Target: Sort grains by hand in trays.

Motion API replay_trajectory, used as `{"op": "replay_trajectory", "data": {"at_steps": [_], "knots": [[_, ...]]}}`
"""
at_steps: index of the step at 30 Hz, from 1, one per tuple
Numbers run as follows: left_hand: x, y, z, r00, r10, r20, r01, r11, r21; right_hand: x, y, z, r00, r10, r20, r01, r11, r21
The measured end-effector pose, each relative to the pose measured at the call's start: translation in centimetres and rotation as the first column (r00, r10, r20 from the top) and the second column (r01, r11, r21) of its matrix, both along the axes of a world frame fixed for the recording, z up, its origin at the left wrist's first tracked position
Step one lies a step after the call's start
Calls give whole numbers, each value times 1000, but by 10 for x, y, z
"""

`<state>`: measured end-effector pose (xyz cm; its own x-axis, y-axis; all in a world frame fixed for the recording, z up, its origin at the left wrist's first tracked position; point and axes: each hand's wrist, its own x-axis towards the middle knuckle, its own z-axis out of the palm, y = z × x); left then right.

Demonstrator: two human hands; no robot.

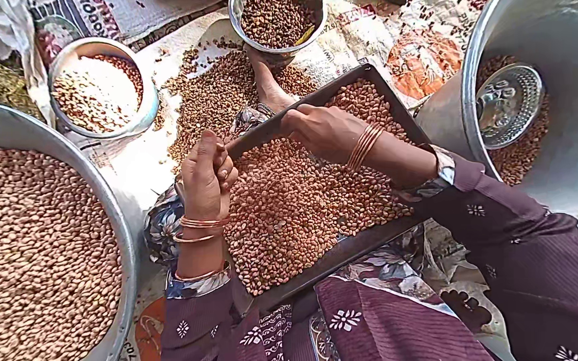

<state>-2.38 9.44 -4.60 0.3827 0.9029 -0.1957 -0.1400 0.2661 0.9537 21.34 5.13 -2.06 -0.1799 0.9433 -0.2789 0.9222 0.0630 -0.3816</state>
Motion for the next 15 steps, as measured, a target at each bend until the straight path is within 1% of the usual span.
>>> {"op": "replay_trajectory", "data": {"at_steps": [1, 2, 3, 4, 5, 6, 7, 8, 9, 10, 11, 12, 13, 14, 15], "knots": [[-7, 1, -1, 1000, 24, 4, -24, 999, -31, 2, -4, 4, 981, -96, 167, 109, 991, -71], [-15, -1, -3, 1000, 30, -3, -30, 998, -51, 2, -7, 1, 940, -161, 301, 217, 963, -163], [-21, -3, -6, 999, 33, -4, -33, 997, -73, 0, -13, -5, 908, -181, 378, 290, 923, -254], [-24, -2, -8, 999, 36, -8, -37, 993, -108, -3, -22, -14, 911, -157, 380, 289, 901, -322], [-25, -2, -10, 999, 35, -1, -34, 988, -150, -7, -32, -20, 949, -80, 305, 194, 911, -365], [-25, -2, -11, 999, 34, 2, -33, 982, -184, -8, -42, -24, 990, 15, 140, 36, 935, -352], [-24, -4, -13, 1000, 13, -6, -14, 981, -192, -7, -50, -26, 992, 93, -91, -114, 955, -274], [-24, -5, -15, 998, -40, -50, 31, 987, -157, -6, -55, -26, 945, 153, -289, -202, 968, -150], [-23, -8, -17, 985, -99, -143, 89, 993, -74, -5, -56, -24, 906, 187, -380, -215, 976, -34], [-23, -10, -19, 948, -136, -288, 159, 985, 59, -3, -57, -20, 917, 185, -354, -177, 983, 55], [-24, -11, -21, 872, -144, -468, 266, 942, 206, 1, -59, -15, 962, 134, -239, -116, 989, 88], [-25, -11, -22, 776, -129, -617, 386, 871, 304, 6, -61, -11, 996, 56, -75, -51, 996, 78], [-25, -12, -24, 706, -90, -702, 475, 795, 376, 7, -63, -7, 995, -23, 101, 26, 999, -26], [-24, -12, -26, 657, -60, -751, 540, 732, 415, 5, -65, -4, 968, -65, 244, 109, 979, -171], [-24, -13, -28, 623, -44, -781, 583, 691, 427, 1, -69, -5, 948, -59, 314, 156, 943, -293]]}}
